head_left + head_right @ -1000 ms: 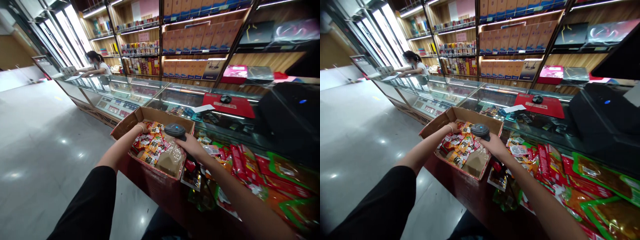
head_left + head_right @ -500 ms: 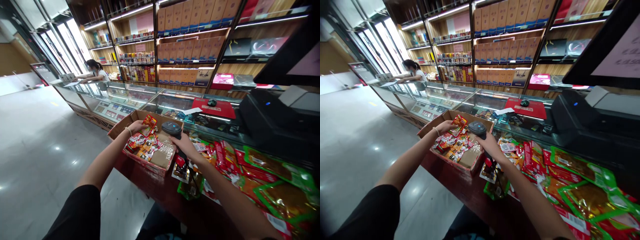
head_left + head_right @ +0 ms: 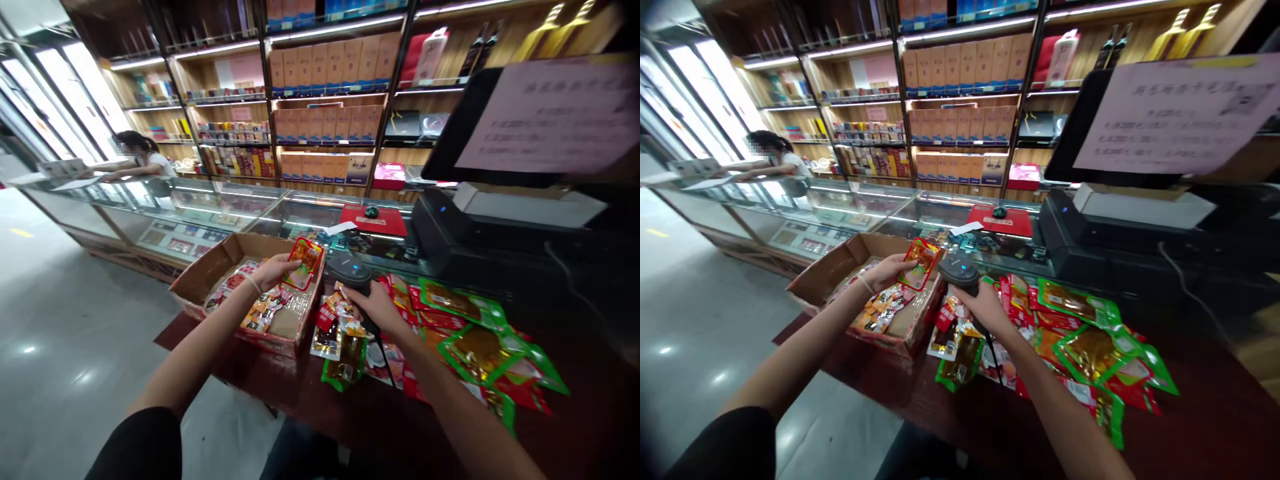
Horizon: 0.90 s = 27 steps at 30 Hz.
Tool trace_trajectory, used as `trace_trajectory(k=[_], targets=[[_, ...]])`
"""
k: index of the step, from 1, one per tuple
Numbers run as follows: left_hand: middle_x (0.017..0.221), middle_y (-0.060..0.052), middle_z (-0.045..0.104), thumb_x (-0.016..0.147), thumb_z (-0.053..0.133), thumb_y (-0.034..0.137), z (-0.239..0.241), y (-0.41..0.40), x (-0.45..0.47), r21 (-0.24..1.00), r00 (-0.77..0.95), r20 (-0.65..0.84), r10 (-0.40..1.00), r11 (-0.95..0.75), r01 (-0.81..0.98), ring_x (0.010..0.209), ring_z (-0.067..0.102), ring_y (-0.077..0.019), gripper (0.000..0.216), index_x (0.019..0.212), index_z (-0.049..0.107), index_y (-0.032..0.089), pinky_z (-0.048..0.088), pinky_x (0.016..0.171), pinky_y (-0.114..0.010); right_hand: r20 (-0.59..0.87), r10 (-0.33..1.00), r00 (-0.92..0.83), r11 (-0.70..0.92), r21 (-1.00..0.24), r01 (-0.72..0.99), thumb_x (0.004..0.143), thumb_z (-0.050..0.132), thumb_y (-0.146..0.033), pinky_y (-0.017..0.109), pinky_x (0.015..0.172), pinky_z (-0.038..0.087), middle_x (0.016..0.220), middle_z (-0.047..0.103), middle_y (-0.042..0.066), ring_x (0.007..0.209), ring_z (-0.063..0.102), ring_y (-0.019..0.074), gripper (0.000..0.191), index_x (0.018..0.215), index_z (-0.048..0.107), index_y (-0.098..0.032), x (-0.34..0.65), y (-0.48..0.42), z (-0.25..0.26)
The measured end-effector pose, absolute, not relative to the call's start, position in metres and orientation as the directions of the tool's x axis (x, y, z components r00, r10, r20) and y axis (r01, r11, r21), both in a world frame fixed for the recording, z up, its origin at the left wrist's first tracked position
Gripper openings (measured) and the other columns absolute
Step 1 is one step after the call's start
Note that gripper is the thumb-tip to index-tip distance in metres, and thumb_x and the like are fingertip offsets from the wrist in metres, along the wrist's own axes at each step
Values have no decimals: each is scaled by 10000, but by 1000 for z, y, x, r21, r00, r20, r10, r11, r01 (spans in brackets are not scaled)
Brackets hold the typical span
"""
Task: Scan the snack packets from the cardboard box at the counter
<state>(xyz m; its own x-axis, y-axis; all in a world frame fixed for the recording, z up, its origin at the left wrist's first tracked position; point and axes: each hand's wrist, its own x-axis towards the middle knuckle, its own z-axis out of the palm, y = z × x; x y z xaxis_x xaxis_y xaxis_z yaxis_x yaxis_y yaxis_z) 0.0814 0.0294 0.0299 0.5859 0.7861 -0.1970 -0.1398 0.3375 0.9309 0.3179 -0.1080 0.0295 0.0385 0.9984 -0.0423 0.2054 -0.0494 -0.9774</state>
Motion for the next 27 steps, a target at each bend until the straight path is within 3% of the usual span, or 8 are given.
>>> trace_trajectory(k=[9, 16, 20, 23, 27], targets=[[879, -100, 731, 671, 797, 289, 32, 17, 124, 958, 635, -237, 735, 286, 26, 735, 671, -168, 338, 921, 694, 87, 525, 749, -294, -53, 994, 100, -76, -966, 248, 805, 657, -498, 245, 366, 375, 417, 531, -7, 342, 480, 126, 359, 628, 526, -215, 357, -132, 18], [971, -65, 713, 656, 797, 372, 38, 9, 154, 990, 650, -141, 747, 116, 82, 878, 652, -187, 490, 1062, 652, 139, 483, 847, -321, -34, 978, 206, -75, -978, 194, 766, 692, -492, 243, 376, 400, 441, 532, -28, 356, 489, 124, 316, 716, 557, -210, 392, -156, 13], [897, -44, 703, 636, 794, 374, 34, 9, 195, 976, 667, -119, 736, -36, 213, 825, 629, -180, 432, 967, 662, 131, 477, 781, -291, -75, 945, 319, -107, -991, 83, 746, 692, -533, 237, 340, 375, 424, 513, -35, 328, 456, 114, 371, 679, 526, -208, 427, -179, 8], [822, -30, 689, 709, 720, 368, 27, 7, 242, 952, 670, -107, 734, -119, 283, 736, 611, -162, 332, 942, 658, 139, 470, 683, -264, -71, 900, 430, -85, -996, 14, 730, 718, -521, 231, 336, 380, 495, 551, -26, 357, 478, 112, 372, 691, 532, -201, 456, -197, 5], [747, -28, 670, 764, 634, 264, 12, -1, 310, 886, 651, -94, 754, -234, 400, 656, 592, -152, 216, 940, 665, 142, 455, 617, -246, -39, 853, 520, -26, -999, -32, 725, 737, -499, 232, 335, 383, 567, 573, -22, 370, 484, 106, 355, 720, 552, -196, 488, -219, 4]])
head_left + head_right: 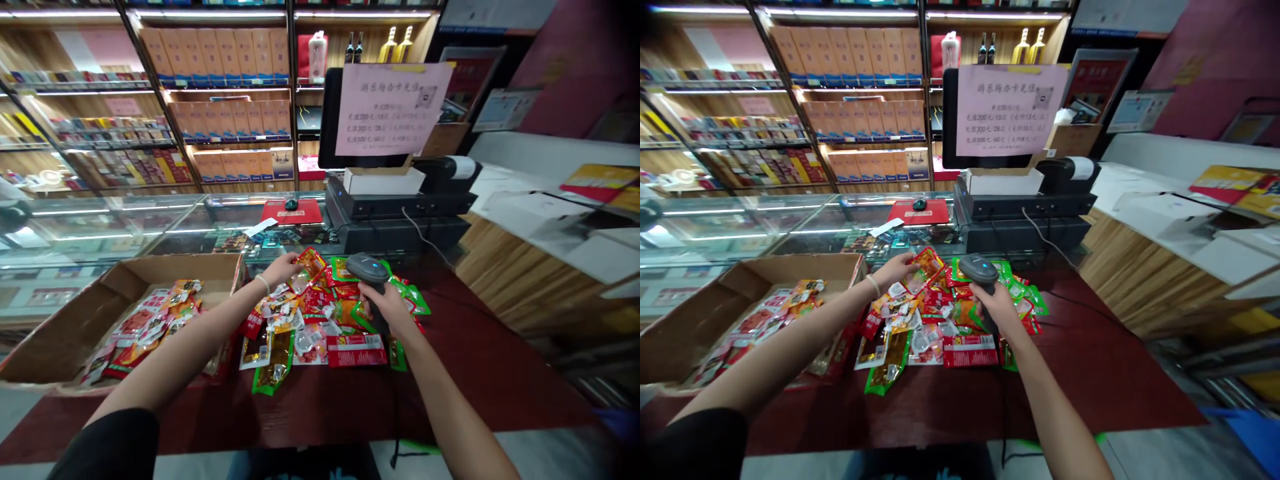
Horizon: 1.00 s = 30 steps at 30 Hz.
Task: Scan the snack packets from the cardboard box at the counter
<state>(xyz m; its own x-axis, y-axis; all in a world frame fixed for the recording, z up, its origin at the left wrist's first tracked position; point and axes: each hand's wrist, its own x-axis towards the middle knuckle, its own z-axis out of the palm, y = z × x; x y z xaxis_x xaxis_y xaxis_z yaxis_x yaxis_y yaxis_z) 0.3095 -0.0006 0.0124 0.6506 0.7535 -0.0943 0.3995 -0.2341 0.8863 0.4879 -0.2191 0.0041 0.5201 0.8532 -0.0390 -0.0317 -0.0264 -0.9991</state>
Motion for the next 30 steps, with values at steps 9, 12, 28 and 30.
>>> trace_trajectory(k=[9, 12, 28, 30], targets=[[1015, -96, 724, 734, 577, 129, -2, -23, 354, 868, 696, -111, 709, -272, 415, 892, 656, -203, 456, 1187, 636, 143, 505, 812, -292, -30, 849, 528, -15, -999, -34, 762, 720, -474, 236, 348, 385, 563, 580, -18, 393, 492, 116, 310, 759, 588, -194, 511, -239, -3], [1029, -90, 728, 762, 555, 159, 6, -20, 338, 894, 754, -118, 647, -261, 364, 945, 649, -200, 401, 1144, 674, 141, 489, 885, -297, -58, 856, 514, -42, -998, -42, 754, 721, -479, 234, 341, 372, 538, 567, -20, 379, 480, 111, 328, 712, 564, -194, 505, -232, 1], [1034, -92, 712, 768, 607, 144, 34, 29, 149, 817, 505, 90, 859, -353, 456, 945, 659, -201, 295, 1054, 681, 135, 500, 886, -314, -58, 983, 177, -79, -990, 118, 768, 676, -530, 241, 343, 362, 408, 534, -19, 324, 458, 119, 367, 673, 548, -199, 379, -139, 22], [1038, -96, 711, 757, 609, 146, 28, 36, 113, 795, 447, 97, 889, -340, 503, 944, 660, -203, 285, 1033, 681, 139, 500, 891, -318, -43, 992, 117, -58, -990, 129, 776, 673, -515, 244, 350, 367, 413, 541, -21, 327, 461, 121, 346, 690, 544, -205, 355, -125, 26]])
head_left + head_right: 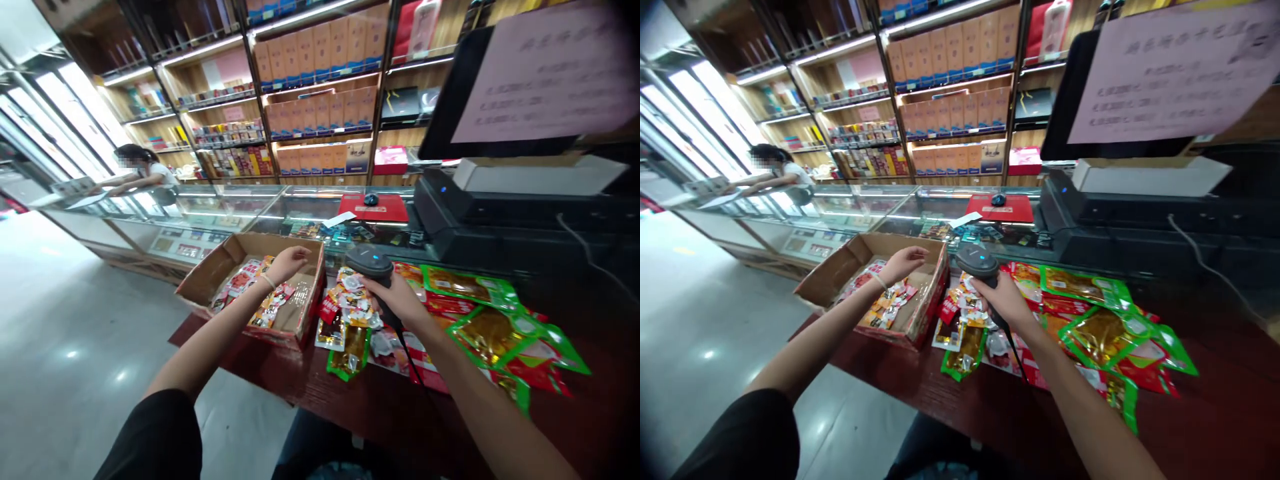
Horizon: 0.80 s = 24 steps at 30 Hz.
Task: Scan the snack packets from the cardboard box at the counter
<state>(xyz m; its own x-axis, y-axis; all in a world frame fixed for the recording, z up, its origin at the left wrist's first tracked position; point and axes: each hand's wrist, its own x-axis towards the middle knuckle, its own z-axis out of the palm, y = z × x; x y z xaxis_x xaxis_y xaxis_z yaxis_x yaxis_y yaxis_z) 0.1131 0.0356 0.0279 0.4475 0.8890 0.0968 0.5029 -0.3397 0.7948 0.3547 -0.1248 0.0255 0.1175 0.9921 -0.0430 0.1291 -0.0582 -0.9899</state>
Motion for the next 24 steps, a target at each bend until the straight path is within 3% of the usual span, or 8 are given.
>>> trace_trajectory(k=[8, 13, 20, 24], targets=[[952, -89, 712, 716, 677, 281, -4, 56, 1, 810, 248, 13, 969, -156, 566, 860, 665, -202, 278, 957, 672, 143, 507, 799, -314, -25, 996, -89, -8, -982, 189, 800, 647, -522, 249, 349, 366, 406, 538, -19, 323, 471, 128, 358, 675, 509, -216, 273, -71, 25], [903, -63, 703, 654, 722, 270, -19, 71, -43, 758, 172, -50, 984, -75, 648, 823, 644, -195, 282, 911, 681, 159, 495, 767, -283, -29, 992, -127, 1, -973, 229, 803, 658, -512, 260, 342, 377, 424, 562, -14, 329, 490, 146, 320, 736, 529, -227, 243, -46, 13], [946, -95, 690, 647, 735, 299, -40, 87, -76, 515, 249, -119, 961, -155, 843, 859, 641, -240, 380, 992, 664, 156, 475, 793, -299, -76, 987, -140, -39, -967, 251, 775, 687, -532, 274, 355, 408, 424, 563, -5, 347, 515, 156, 355, 675, 525, -232, 225, -29, 8], [1206, -194, 609, 640, 753, 365, -54, 82, -69, 360, 359, -184, 915, -277, 891, 1086, 591, -318, 637, 1207, 584, 130, 428, 931, -359, -105, 982, -159, -60, -961, 269, 777, 686, -520, 277, 343, 390, 408, 554, -11, 324, 490, 151, 339, 699, 530, -230, 222, -25, 5]])
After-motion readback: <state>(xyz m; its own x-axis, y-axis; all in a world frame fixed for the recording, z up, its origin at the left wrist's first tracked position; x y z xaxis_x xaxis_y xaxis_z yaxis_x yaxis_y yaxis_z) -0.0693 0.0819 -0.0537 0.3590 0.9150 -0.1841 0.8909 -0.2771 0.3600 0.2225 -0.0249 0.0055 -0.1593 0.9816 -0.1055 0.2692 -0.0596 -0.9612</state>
